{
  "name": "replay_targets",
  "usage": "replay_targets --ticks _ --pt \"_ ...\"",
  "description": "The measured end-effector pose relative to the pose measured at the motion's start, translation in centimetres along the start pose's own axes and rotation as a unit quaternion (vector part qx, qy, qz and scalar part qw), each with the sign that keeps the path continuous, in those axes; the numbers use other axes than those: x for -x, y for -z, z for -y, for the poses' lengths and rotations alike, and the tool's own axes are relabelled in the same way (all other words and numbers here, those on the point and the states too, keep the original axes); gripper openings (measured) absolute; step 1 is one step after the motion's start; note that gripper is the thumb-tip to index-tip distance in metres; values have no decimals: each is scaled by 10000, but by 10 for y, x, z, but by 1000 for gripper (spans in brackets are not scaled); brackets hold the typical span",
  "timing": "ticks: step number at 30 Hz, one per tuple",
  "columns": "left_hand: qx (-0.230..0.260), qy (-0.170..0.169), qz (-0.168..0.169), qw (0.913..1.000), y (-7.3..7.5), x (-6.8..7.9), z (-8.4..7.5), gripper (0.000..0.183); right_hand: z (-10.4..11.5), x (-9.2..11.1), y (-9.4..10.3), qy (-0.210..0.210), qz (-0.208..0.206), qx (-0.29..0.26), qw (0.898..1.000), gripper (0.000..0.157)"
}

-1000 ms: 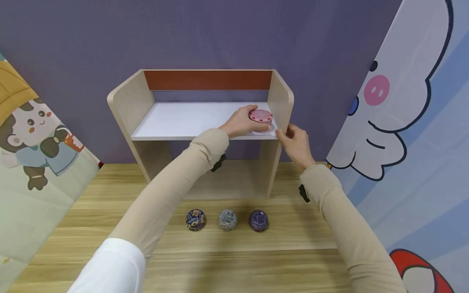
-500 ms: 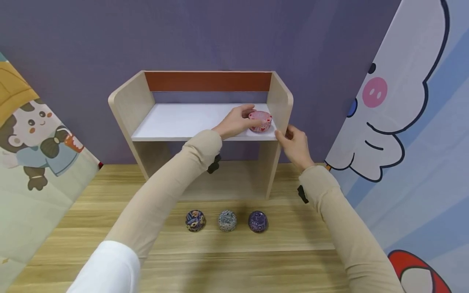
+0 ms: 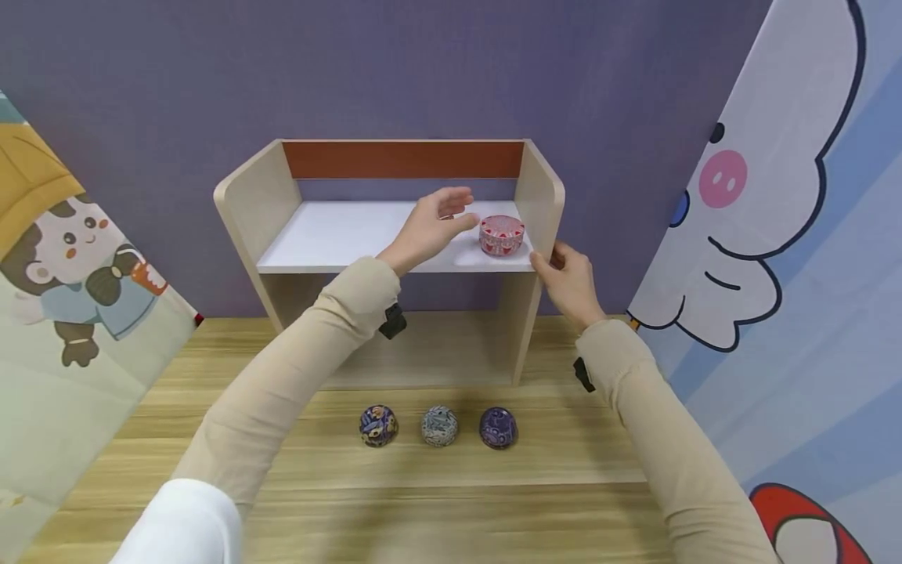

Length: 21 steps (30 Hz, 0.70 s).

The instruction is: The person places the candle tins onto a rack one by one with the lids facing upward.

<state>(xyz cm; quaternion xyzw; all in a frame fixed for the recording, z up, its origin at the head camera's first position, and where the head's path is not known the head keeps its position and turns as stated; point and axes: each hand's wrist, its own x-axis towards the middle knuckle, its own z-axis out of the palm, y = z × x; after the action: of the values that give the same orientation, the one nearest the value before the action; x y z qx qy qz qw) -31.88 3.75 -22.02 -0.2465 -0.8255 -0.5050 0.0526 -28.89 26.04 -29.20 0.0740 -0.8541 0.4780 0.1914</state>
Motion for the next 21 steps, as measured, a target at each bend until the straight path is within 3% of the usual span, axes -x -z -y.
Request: replay_targets --ticks 11,16,21 --pt "-503 -626 -91 9967 10 34 1 45 -1 -1 0 -85 -67 2 9999 45" --pt "-1180 -1122 98 9866 11 51 -1 42 -1 -1 1 -78 -49 19 10000 45" --pt "-1898 -1307 465 9720 12 69 -2 40 0 0 0 -91 20 34 10000 46"
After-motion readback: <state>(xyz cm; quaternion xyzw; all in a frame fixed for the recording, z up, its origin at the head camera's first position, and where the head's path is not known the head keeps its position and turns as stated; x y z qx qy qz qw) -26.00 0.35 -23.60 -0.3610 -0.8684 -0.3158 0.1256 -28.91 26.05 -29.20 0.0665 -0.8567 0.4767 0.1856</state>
